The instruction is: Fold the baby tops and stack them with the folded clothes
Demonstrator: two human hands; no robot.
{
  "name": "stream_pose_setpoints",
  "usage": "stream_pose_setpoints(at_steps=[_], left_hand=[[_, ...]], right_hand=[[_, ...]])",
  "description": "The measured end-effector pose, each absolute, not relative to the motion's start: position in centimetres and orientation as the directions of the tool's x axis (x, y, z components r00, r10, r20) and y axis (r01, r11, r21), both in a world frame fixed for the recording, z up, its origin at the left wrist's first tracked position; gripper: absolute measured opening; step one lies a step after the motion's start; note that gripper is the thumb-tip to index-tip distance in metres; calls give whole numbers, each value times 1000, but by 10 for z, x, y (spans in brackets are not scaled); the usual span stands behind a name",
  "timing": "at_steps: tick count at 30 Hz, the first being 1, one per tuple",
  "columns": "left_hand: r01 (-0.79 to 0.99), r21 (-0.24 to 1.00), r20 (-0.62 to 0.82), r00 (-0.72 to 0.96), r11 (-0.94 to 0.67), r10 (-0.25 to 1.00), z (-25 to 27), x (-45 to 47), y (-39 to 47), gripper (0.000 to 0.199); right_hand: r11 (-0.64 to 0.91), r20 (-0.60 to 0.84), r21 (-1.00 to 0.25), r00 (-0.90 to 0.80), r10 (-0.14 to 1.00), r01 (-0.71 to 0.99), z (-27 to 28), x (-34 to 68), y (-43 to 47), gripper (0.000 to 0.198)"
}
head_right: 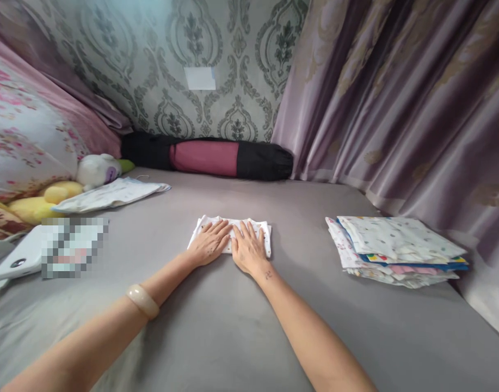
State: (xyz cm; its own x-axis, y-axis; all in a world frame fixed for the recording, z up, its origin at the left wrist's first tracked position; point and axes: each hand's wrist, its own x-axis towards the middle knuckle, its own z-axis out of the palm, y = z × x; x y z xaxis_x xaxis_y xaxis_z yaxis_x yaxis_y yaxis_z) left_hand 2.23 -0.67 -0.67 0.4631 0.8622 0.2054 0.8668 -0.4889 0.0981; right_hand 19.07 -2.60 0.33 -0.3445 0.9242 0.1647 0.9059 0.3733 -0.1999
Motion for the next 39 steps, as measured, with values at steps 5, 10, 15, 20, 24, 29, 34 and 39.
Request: stream_pose_setpoints(at_steps=[5, 10, 15, 20, 24, 29, 34, 39], left_hand=[[858, 142, 179, 469, -494, 865, 0, 20, 0, 47], [876, 240, 59, 416, -417, 907, 28, 9, 28, 42], [967, 187, -170, 205, -173, 964, 48, -7, 57, 37], [977, 190, -289, 146, -92, 946, 54, -12, 68, 32], [979, 196, -356, 121, -53, 927, 58, -10, 71, 33], [977, 207, -364, 125, -51, 923, 63, -7, 68, 31], [974, 215, -310, 140, -74, 940, 69, -8, 58, 30], [969, 226, -254, 159, -101, 954, 72, -11, 54, 38]], right_hand=[[375, 68, -252, -370, 927, 892, 11, 195, -17, 50], [339, 28, -311, -348, 937, 888, 36, 217, 17, 44], [234, -71, -162, -248, 966, 959, 51, 243, 42, 33], [217, -167, -159, -243, 955, 963, 48, 252, 49, 20], [201, -240, -174, -240, 941, 964, 50, 250, 57, 19], [185, -287, -209, -241, 927, 960, 52, 253, 65, 22], [179, -286, -247, -248, 926, 952, 54, 257, 67, 26], [192, -242, -282, -263, 934, 940, 65, 257, 60, 24]])
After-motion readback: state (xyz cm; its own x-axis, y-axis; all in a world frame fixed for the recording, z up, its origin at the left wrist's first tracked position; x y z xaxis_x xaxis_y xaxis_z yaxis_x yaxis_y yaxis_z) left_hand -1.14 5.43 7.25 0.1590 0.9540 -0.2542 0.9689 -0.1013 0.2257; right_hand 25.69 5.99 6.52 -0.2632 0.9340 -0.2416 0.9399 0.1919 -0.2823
